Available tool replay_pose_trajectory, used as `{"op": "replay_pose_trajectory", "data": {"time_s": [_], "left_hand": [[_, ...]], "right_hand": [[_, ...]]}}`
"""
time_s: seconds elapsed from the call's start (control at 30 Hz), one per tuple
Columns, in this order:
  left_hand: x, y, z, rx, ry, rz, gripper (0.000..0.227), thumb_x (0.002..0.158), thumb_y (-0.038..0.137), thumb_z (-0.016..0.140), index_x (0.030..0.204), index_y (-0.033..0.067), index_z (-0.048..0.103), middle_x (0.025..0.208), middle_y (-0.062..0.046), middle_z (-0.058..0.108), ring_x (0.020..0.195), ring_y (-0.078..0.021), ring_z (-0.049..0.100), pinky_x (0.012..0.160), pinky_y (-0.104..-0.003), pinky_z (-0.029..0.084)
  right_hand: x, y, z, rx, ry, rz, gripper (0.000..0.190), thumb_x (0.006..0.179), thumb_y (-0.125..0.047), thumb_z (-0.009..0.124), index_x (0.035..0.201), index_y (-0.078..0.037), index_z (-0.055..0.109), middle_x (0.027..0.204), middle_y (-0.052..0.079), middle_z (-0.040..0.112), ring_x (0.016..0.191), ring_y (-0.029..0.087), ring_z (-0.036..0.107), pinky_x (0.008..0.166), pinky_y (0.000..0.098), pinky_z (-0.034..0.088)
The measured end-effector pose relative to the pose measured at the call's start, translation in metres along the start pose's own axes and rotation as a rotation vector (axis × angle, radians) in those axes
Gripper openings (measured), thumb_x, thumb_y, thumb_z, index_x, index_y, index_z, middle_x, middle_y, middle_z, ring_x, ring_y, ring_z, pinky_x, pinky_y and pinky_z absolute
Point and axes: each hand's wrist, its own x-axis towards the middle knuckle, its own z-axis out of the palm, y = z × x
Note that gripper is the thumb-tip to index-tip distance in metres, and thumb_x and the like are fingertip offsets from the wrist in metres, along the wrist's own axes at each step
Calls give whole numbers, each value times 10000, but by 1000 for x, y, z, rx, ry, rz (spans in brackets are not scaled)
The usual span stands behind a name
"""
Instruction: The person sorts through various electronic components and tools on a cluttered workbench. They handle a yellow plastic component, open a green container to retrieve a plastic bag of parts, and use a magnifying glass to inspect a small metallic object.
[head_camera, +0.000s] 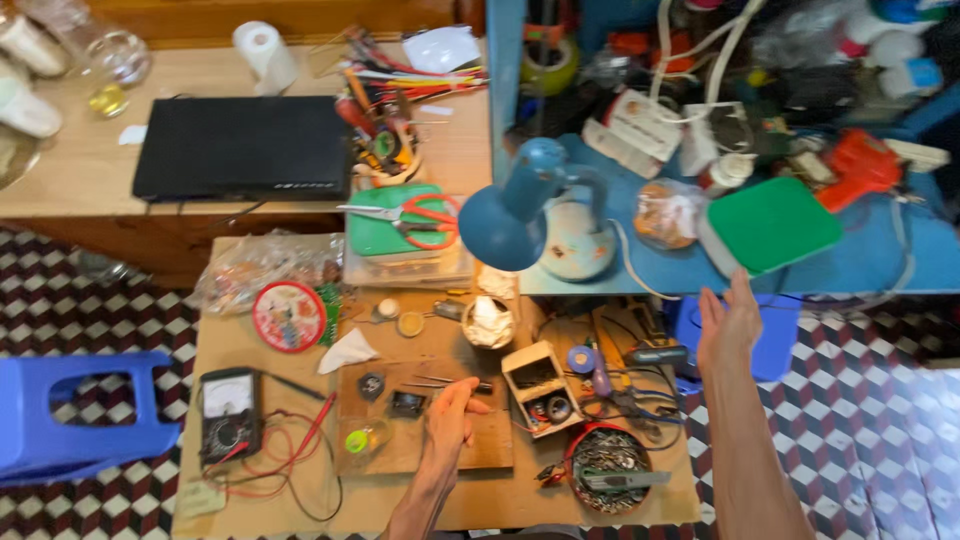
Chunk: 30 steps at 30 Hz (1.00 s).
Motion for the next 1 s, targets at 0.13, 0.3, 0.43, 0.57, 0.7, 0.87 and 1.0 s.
{"op": "replay_pose_trajectory", "data": {"time_s": [0.13, 0.3, 0.43, 0.57, 0.7, 0.87, 1.0], "left_hand": [[53, 34, -29, -216, 101, 135, 401, 979, 357, 528, 1274, 106, 632, 865, -36, 714, 569, -63, 489, 511, -245, 424], [113, 99, -62, 139, 377, 371, 372, 1023, 371, 540, 1222, 97, 694, 849, -63, 720, 741, -128, 591, 688, -303, 469], [149, 142, -88, 232, 451, 496, 408, 969, 405, 610, 1223, 93, 675, 934, -106, 726, 858, -179, 671, 751, -321, 523], [170, 161, -120, 165, 399, 324, 559, 907, 451, 681, 1323, 91, 582, 1137, -130, 660, 959, -212, 632, 803, -346, 508], [191, 185, -124, 83, 323, 144, 690, 841, 451, 750, 1371, 93, 492, 1194, -91, 641, 1003, -258, 626, 839, -393, 507], [180, 209, -128, 270, 440, 493, 578, 917, 439, 678, 1348, 66, 581, 1108, -136, 686, 1038, -252, 644, 890, -393, 494], [167, 221, -137, 219, 431, 442, 529, 938, 420, 627, 1360, 103, 586, 1083, -143, 687, 1002, -271, 659, 856, -410, 509]], "right_hand": [[-164, 36, 30, -630, -138, -235, 278, 1023, -195, 625, 1184, 29, 653, 1117, 82, 658, 1020, 170, 612, 939, 305, 502], [-279, 98, 139, -859, -574, 87, 260, 944, -194, 672, 1153, -53, 733, 1079, 109, 753, 987, 221, 676, 878, 328, 524], [-243, 138, 247, -1032, -715, -872, 292, 922, -92, 676, 1202, -15, 642, 1265, 197, 643, 1127, 384, 611, 933, 444, 503], [-181, 175, 304, -1413, -745, -1027, 445, 894, -93, 659, 1333, -29, 617, 1371, 171, 611, 1080, 361, 597, 872, 478, 482], [-152, 187, 330, -1716, -774, -1036, 451, 780, -186, 721, 1189, -13, 641, 1175, 194, 635, 1013, 339, 618, 813, 472, 486], [-183, 158, 350, -1401, -891, -51, 262, 817, -219, 722, 822, 40, 684, 720, 111, 640, 626, 180, 554, 606, 363, 455], [-234, 101, 379, -974, -749, 451, 250, 862, -273, 686, 877, -32, 752, 676, 38, 570, 554, 144, 367, 517, 342, 258]]}}
